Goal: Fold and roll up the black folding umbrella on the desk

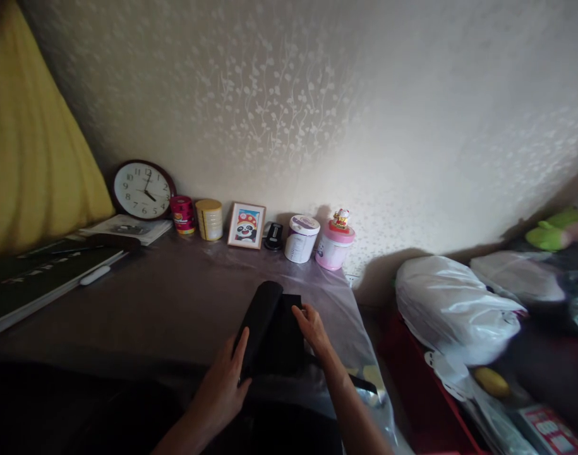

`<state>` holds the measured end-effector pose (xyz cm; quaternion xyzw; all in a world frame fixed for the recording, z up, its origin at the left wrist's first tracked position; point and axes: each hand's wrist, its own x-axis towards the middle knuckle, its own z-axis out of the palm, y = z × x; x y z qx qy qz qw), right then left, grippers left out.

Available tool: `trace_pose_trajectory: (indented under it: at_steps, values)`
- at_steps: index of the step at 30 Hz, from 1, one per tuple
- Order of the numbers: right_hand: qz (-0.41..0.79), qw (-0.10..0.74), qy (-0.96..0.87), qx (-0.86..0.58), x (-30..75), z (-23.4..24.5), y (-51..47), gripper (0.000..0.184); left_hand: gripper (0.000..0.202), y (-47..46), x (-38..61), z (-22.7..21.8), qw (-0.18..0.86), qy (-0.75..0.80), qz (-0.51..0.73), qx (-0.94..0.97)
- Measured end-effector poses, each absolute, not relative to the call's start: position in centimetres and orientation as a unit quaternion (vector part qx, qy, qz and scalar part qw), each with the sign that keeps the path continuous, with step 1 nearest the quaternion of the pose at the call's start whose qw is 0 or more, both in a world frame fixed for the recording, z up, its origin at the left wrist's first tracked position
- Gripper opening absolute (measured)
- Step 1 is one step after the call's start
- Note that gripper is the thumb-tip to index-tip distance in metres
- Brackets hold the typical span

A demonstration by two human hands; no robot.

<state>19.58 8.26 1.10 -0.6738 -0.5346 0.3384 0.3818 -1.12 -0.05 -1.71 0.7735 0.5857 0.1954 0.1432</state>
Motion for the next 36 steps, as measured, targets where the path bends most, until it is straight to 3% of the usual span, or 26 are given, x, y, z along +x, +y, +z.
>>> trace_pose_trajectory:
  at_steps: [12, 21, 25, 29, 36]
  values:
    - [0.316, 0.402, -0.601, -0.614, 15.2, 1.8, 11.1, 0.029, 0.078, 0.0, -1.0, -1.0, 0.141, 0.592, 0.173, 0.774]
    - [0.282, 0.352, -0.598, -0.663, 12.2, 1.3, 13.0, 0.041, 0.076, 0.1, -1.0, -0.7, 0.139, 0.594, 0.17, 0.774]
    - [0.358, 0.319, -0.593, -0.647, 11.2, 1.2, 13.1, 0.041, 0.075, 0.3, -1.0, -1.2, 0.144, 0.585, 0.203, 0.772]
    - [0.352, 0.275, -0.66, -0.604, 10.2, 1.5, 12.9, 0.029, 0.071, 0.3, -1.2, -2.1, 0.144, 0.596, 0.216, 0.76]
    - [0.282, 0.212, -0.734, -0.58, 9.4, 3.1, 11.8, 0.018, 0.091, -0.3, -1.6, -1.2, 0.075, 0.592, 0.244, 0.765]
